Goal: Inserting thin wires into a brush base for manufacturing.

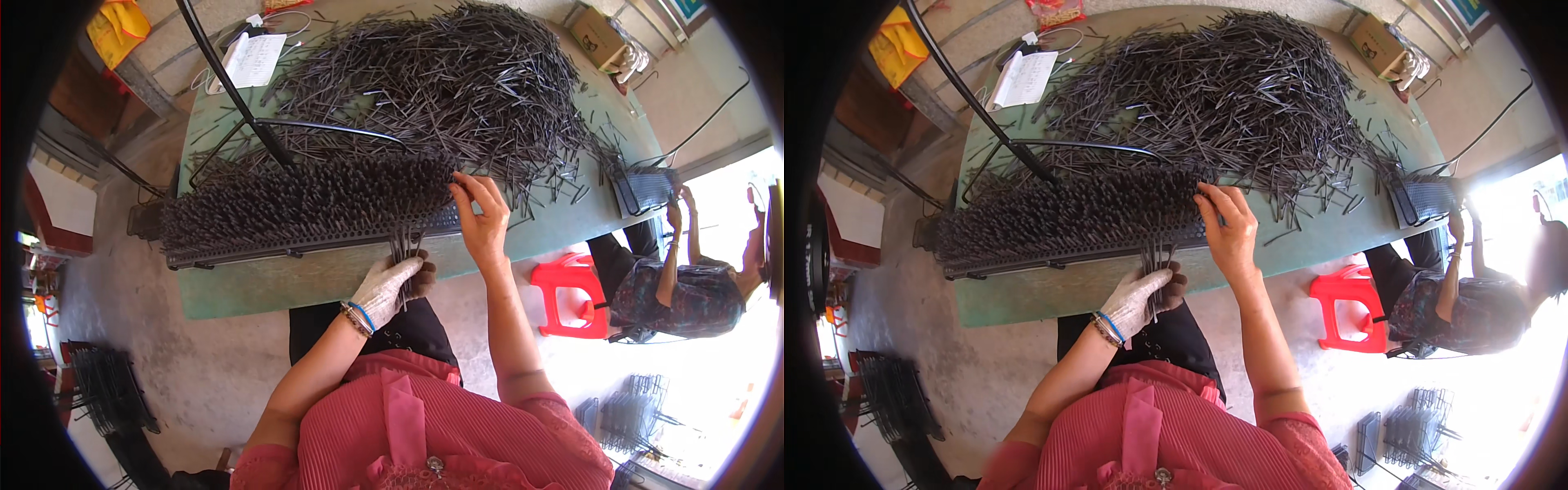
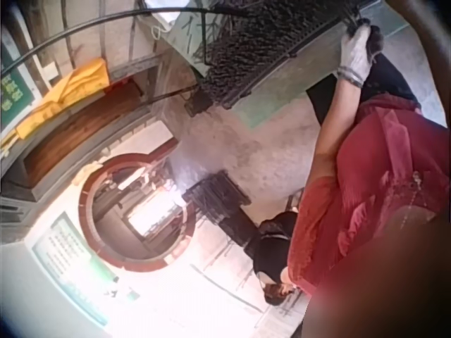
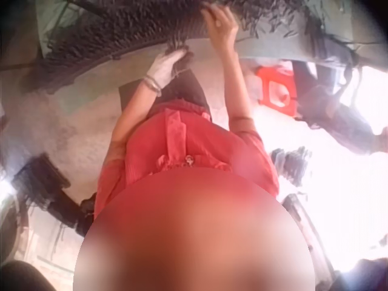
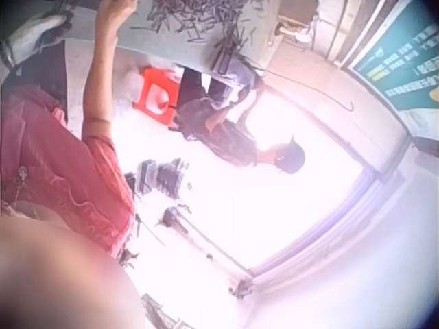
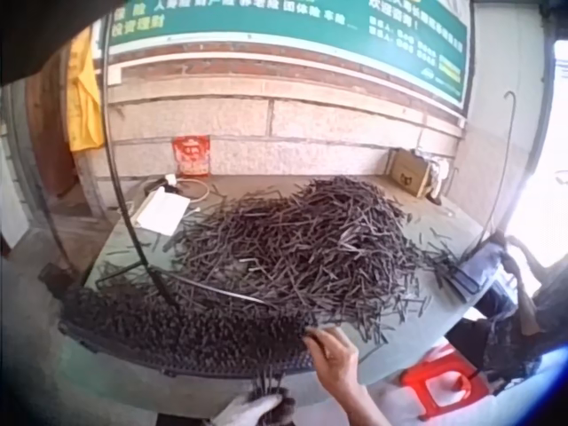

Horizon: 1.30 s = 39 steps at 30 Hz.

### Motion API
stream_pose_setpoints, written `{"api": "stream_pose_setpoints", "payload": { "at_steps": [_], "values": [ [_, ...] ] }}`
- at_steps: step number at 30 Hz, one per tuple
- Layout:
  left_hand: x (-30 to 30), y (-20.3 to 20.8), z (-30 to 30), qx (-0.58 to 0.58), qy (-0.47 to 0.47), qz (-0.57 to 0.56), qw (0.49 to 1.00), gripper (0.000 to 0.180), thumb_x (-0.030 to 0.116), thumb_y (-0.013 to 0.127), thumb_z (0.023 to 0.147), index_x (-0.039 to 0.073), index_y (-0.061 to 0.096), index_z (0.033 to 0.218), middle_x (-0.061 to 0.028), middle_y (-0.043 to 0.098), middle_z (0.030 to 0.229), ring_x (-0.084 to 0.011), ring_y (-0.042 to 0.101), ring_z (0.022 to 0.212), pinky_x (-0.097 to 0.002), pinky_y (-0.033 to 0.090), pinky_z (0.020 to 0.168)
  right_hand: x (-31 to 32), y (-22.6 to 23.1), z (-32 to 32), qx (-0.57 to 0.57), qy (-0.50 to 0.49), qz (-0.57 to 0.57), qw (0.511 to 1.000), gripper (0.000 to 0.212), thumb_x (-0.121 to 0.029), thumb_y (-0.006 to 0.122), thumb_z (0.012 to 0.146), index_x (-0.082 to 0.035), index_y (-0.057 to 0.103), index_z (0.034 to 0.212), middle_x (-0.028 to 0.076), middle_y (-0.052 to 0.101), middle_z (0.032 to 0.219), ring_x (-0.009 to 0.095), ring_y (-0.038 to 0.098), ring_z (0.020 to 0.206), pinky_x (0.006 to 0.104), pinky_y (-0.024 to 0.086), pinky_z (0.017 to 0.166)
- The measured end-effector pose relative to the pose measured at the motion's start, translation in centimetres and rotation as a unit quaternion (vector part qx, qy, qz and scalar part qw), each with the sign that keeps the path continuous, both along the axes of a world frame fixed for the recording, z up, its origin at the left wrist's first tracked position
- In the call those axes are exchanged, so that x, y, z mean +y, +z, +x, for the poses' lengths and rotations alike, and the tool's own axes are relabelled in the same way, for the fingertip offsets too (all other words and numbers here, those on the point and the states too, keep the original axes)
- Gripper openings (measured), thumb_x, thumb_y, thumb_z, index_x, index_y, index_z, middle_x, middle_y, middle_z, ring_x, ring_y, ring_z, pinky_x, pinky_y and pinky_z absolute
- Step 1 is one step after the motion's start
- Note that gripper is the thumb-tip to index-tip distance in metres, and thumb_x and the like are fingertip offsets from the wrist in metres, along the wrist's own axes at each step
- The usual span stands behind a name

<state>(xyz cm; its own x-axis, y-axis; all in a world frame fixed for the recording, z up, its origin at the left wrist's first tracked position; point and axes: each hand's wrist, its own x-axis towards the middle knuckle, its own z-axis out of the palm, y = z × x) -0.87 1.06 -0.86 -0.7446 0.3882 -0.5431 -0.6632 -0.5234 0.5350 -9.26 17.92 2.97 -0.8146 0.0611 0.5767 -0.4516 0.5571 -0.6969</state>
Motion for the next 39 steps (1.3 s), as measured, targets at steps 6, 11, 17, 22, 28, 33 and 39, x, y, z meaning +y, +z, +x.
{"api": "stream_pose_setpoints", "payload": {
  "at_steps": [6, 11, 17, 22, 28, 33, 39],
  "values": [
    [0.0, -0.8, 0.5, -0.021, 0.017, -0.005, 1.0, 0.026, 0.014, 0.057, 0.094, -0.001, 0.056, 0.116, -0.0128, 0.066, 0.101, -0.0202, 0.068, 0.082, -0.0334, 0.059, 0.075, -0.1, 0.0, 0.1, 0.001, -0.008, -0.003, 1.0, 0.017, -0.002, 0.069, 0.083, -0.001, 0.069, 0.1, 0.01, 0.064, 0.087, 0.021, 0.063, 0.072, 0.0292, 0.05, 0.065],
    [-0.2, -0.4, 0.8, 0.003, -0.006, 0.0, 1.0, 0.026, 0.013, 0.057, 0.094, -0.001, 0.056, 0.117, -0.0124, 0.066, 0.1, -0.0193, 0.068, 0.081, -0.0314, 0.059, 0.071, -0.3, -0.4, 0.1, 0.011, -0.025, 0.014, 1.0, 0.016, -0.003, 0.069, 0.083, -0.001, 0.069, 0.099, 0.01, 0.064, 0.085, 0.024, 0.063, 0.069, 0.0306, 0.05, 0.063],
    [-0.7, -0.4, 1.1, -0.018, -0.026, -0.003, 0.999, 0.028, 0.015, 0.057, 0.095, 0.003, 0.056, 0.12, -0.0111, 0.067, 0.099, -0.0173, 0.068, 0.078, -0.0267, 0.057, 0.065, -0.6, -1.0, 0.3, -0.005, -0.023, 0.029, 0.999, 0.016, -0.006, 0.07, 0.083, -0.002, 0.068, 0.098, 0.009, 0.062, 0.085, 0.025, 0.062, 0.072, 0.034, 0.049, 0.065],
    [-1.0, -0.3, 1.2, -0.012, -0.064, -0.009, 0.998, 0.032, 0.016, 0.057, 0.095, 0.004, 0.053, 0.124, -0.0101, 0.067, 0.098, -0.0165, 0.067, 0.077, -0.0256, 0.056, 0.063, -0.4, -1.5, 0.4, 0.057, -0.027, 0.168, 0.984, 0.019, -0.009, 0.071, 0.081, -0.003, 0.07, 0.099, 0.008, 0.059, 0.089, 0.027, 0.057, 0.078, 0.0373, 0.045, 0.073],
    [-1.0, 0.8, 1.3, 0.008, -0.055, 0.01, 0.998, 0.038, 0.019, 0.055, 0.096, 0.003, 0.049, 0.13, -0.0102, 0.066, 0.101, -0.0158, 0.067, 0.08, -0.0251, 0.055, 0.063, -0.9, -1.6, 0.6, 0.07, -0.067, 0.202, 0.975, 0.015, -0.011, 0.07, 0.083, -0.004, 0.07, 0.097, 0.005, 0.059, 0.086, 0.024, 0.057, 0.075, 0.0365, 0.042, 0.069],
    [-1.0, 0.7, 1.5, 0.048, -0.054, -0.005, 0.997, 0.042, 0.018, 0.056, 0.096, 0.002, 0.045, 0.133, -0.0104, 0.065, 0.104, -0.0147, 0.066, 0.084, -0.0257, 0.054, 0.07, -1.4, -2.1, 0.6, -0.003, -0.091, 0.165, 0.982, 0.014, -0.012, 0.069, 0.084, -0.004, 0.069, 0.095, 0.006, 0.06, 0.083, 0.025, 0.056, 0.071, 0.0356, 0.041, 0.067],
    [-1.1, 0.4, 1.7, 0.024, -0.064, 0.0, 0.998, 0.041, 0.016, 0.055, 0.096, 0.001, 0.047, 0.133, -0.01, 0.065, 0.103, -0.0135, 0.065, 0.085, -0.0249, 0.053, 0.071, -1.1, -1.7, 0.7, 0.058, -0.046, 0.17, 0.983, 0.013, -0.008, 0.069, 0.084, -0.004, 0.071, 0.095, 0.009, 0.062, 0.08, 0.028, 0.057, 0.069, 0.0366, 0.045, 0.067]
  ]
}}
